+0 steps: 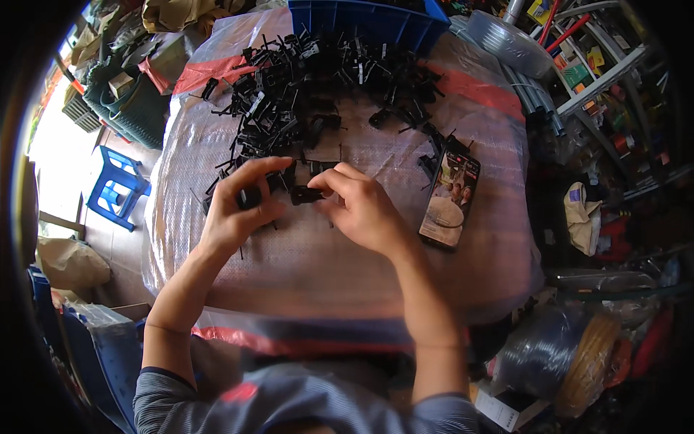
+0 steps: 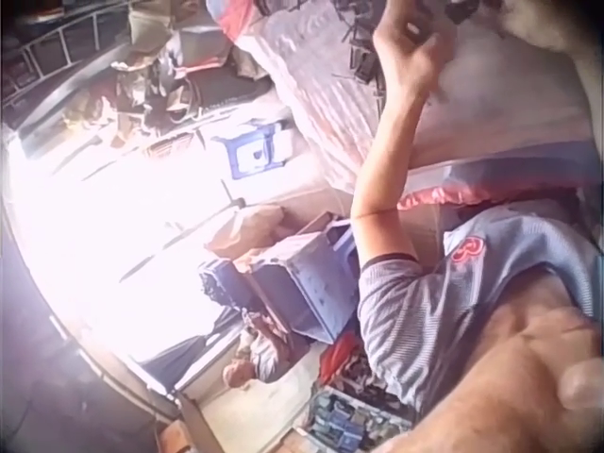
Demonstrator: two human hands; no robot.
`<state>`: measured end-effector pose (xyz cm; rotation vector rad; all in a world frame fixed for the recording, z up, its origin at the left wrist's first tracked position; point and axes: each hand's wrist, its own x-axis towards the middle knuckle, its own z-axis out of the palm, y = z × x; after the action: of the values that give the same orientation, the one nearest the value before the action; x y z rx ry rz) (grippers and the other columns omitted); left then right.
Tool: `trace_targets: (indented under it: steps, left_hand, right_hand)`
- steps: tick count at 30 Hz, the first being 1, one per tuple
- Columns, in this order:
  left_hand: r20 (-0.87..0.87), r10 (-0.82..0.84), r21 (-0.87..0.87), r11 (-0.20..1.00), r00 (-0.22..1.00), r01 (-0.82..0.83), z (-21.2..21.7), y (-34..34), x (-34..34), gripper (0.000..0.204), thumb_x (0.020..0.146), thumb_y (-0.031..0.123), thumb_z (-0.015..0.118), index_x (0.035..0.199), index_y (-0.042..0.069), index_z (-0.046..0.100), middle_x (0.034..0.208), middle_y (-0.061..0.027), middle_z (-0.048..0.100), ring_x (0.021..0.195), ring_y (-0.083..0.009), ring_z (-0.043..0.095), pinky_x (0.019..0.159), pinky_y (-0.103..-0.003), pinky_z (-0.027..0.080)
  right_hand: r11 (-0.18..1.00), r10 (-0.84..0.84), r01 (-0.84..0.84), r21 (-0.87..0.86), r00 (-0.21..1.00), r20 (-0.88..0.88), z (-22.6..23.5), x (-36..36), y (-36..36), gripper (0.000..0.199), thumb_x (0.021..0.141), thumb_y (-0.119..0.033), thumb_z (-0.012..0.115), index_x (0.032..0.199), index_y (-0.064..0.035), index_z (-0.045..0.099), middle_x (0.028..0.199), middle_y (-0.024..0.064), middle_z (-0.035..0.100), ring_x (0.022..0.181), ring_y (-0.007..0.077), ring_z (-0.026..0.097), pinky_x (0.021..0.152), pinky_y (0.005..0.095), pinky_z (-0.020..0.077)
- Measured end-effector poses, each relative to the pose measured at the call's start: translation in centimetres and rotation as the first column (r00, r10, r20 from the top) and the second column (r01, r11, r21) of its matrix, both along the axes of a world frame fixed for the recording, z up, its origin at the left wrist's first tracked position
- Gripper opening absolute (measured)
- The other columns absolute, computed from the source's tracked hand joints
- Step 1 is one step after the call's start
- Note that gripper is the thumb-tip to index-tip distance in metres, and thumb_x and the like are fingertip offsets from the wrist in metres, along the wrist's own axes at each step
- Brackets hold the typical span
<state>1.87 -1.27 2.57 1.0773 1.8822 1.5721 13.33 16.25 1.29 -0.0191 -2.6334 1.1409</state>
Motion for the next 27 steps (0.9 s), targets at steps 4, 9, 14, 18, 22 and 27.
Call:
trace_targets:
  steps: [4,9,14,18,22,27]
  left_hand:
    - [-0.366,-0.099,-0.026,0.995,0.925,0.097,-0.3,0.2,0.5,0.038,0.066,-0.001,0.067,0.104,0.003,0.062,0.078,-0.0041,0.055,0.072,-0.0124,0.053,0.064,-0.023,0.042]
    - [-0.424,0.116,0.231,0.973,0.898,-0.017,-1.3,0.7,0.2,0.024,0.072,0.003,0.067,0.095,0.000,0.061,0.087,-0.0089,0.058,0.074,-0.0159,0.055,0.066,-0.025,0.044]
    - [0.190,0.128,0.097,0.984,0.973,-0.149,-1.4,0.2,0.4,0.023,0.080,0.016,0.068,0.092,-0.001,0.059,0.080,0.0000,0.054,0.072,-0.0055,0.048,0.061,-0.020,0.040]
    - [0.026,0.133,0.109,0.985,0.991,-0.135,-1.3,0.3,0.9,0.018,0.079,0.013,0.067,0.089,-0.001,0.059,0.078,0.0004,0.056,0.069,-0.0059,0.049,0.063,-0.021,0.040]
    - [-0.170,0.101,0.198,0.978,0.980,-0.067,-1.5,0.2,0.9,0.018,0.076,0.007,0.068,0.089,-0.002,0.060,0.082,-0.0048,0.058,0.074,-0.0104,0.052,0.067,-0.024,0.042]
    - [-0.308,0.097,0.260,0.965,0.946,-0.014,-1.0,0.2,1.1,0.021,0.072,0.004,0.070,0.089,-0.002,0.060,0.085,-0.0090,0.060,0.075,-0.0170,0.058,0.067,-0.027,0.045]
  right_hand:
    - [0.932,0.127,-0.098,-0.349,0.990,0.060,0.3,0.7,0.4,0.022,0.081,-0.012,0.065,0.099,-0.0011,0.059,0.085,0.0020,0.056,0.074,0.0098,0.053,0.068,0.0221,0.0431]
    - [0.822,0.126,-0.088,-0.562,0.992,0.030,1.2,0.6,0.4,0.034,0.087,-0.031,0.058,0.104,-0.0011,0.058,0.089,0.0017,0.058,0.075,0.0103,0.054,0.072,0.0211,0.0431]
    - [0.737,-0.143,-0.045,-0.675,0.965,-0.221,0.7,0.2,-1.5,0.030,0.086,-0.022,0.061,0.106,0.0007,0.056,0.087,0.0041,0.060,0.078,0.0104,0.056,0.072,0.0238,0.0467]
    - [0.868,-0.236,0.048,-0.495,0.916,-0.325,0.6,0.1,-2.3,0.018,0.080,-0.004,0.065,0.097,-0.0012,0.060,0.087,0.0048,0.059,0.077,0.0113,0.057,0.068,0.0237,0.0468]
    - [0.984,-0.076,0.003,-0.178,0.912,-0.404,0.6,-0.1,-2.7,0.011,0.079,-0.006,0.066,0.090,-0.0049,0.063,0.082,0.0028,0.054,0.073,0.0109,0.053,0.067,0.0225,0.0438]
    - [0.859,-0.028,-0.123,-0.496,0.958,-0.287,-0.2,-0.2,-2.2,0.014,0.083,-0.009,0.062,0.095,-0.0026,0.059,0.084,0.0018,0.054,0.080,0.0085,0.051,0.075,0.0224,0.0423]
